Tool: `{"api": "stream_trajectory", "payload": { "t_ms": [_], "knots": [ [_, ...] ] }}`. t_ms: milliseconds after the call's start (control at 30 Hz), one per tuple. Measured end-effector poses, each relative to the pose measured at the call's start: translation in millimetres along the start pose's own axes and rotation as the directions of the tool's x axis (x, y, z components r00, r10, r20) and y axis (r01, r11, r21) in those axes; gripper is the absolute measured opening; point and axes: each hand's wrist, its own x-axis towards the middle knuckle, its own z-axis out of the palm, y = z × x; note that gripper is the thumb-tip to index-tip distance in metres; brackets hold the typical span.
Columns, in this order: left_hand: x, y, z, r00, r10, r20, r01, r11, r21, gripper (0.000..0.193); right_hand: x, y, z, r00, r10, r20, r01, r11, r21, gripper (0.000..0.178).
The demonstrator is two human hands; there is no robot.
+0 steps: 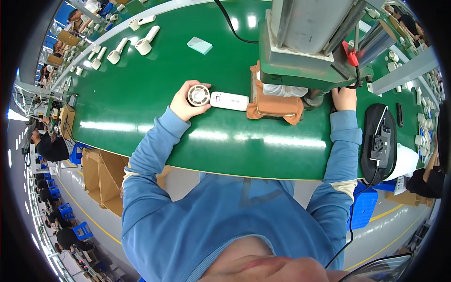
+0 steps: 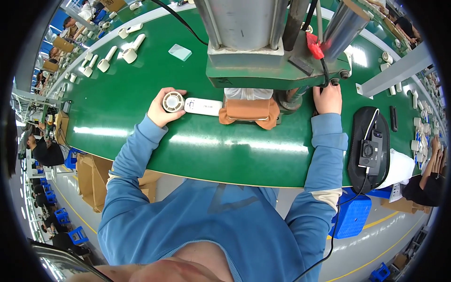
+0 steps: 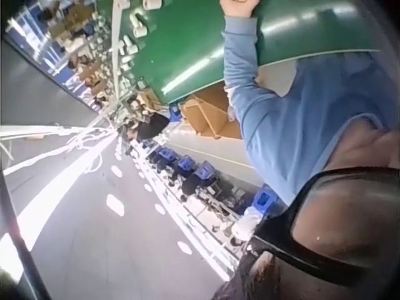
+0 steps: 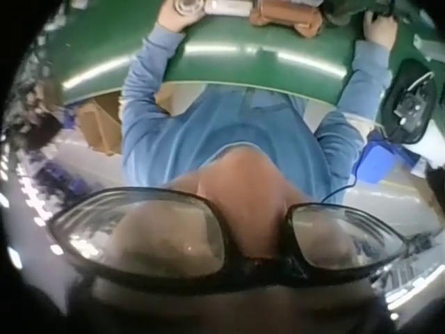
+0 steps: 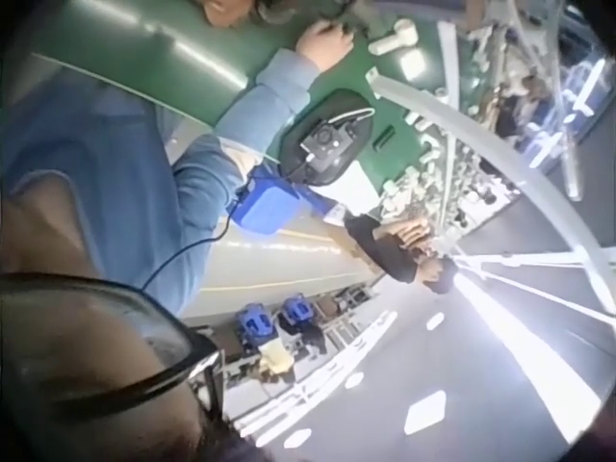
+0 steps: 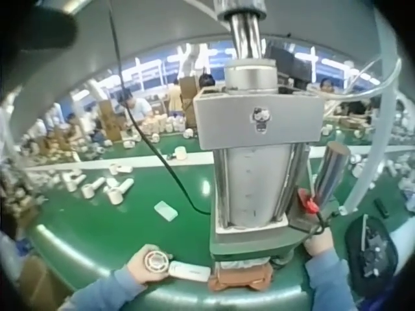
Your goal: Assembling small plastic components using a pneumatic press on a factory assembly line.
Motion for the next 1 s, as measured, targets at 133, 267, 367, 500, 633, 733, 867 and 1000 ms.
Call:
{"api": "stream_trajectory", "payload": {
  "t_ms": [133, 267, 367, 500, 633, 733, 867, 1000],
  "knots": [
    [7.1, -3.4, -0.6, 1.000, 0.011, -0.012, -0.015, 0.937, -0.348, 0.068, -1.5, 4.2, 4.8, 1.000, -0.013, -0.011, 0.013, 1.000, -0.007, 0.022],
    [13.9, 35.4, 15.3, 0.958, -0.021, -0.286, -0.106, 0.901, -0.421, 0.061, -1.9, 6.2, 3.8, 0.999, 0.014, 0.037, -0.013, 0.999, -0.041, 0.022],
    [18.5, 43.6, 33.5, 0.972, 0.028, -0.234, -0.133, 0.884, -0.448, 0.060, -1.2, -0.8, 0.3, 0.991, 0.071, 0.111, -0.064, 0.996, -0.067, 0.023],
    [28.7, 53.8, 56.6, 0.983, 0.096, -0.159, -0.158, 0.880, -0.447, 0.060, 0.6, -1.5, -1.8, 0.979, 0.118, 0.164, -0.102, 0.989, -0.103, 0.024],
    [35.0, 58.2, 69.6, 0.987, 0.126, -0.099, -0.153, 0.928, -0.341, 0.060, -0.6, 4.7, 4.2, 0.991, 0.063, 0.122, -0.050, 0.994, -0.102, 0.026],
    [38.2, 55.2, 73.2, 0.988, 0.137, -0.068, -0.153, 0.904, -0.400, 0.059, -0.7, 10.5, 6.8, 0.994, 0.041, 0.105, -0.032, 0.995, -0.093, 0.030],
    [48.7, 48.1, 71.7, 0.985, 0.169, -0.030, -0.165, 0.890, -0.425, 0.059, -0.2, 13.7, 16.9, 0.998, -0.019, 0.055, 0.024, 0.996, -0.086, 0.034],
    [52.0, 46.8, 68.1, 0.977, 0.215, 0.008, -0.187, 0.869, -0.458, 0.058, -4.4, 15.4, 20.1, 0.998, -0.065, 0.013, 0.066, 0.993, -0.101, 0.037]
  ]
}}
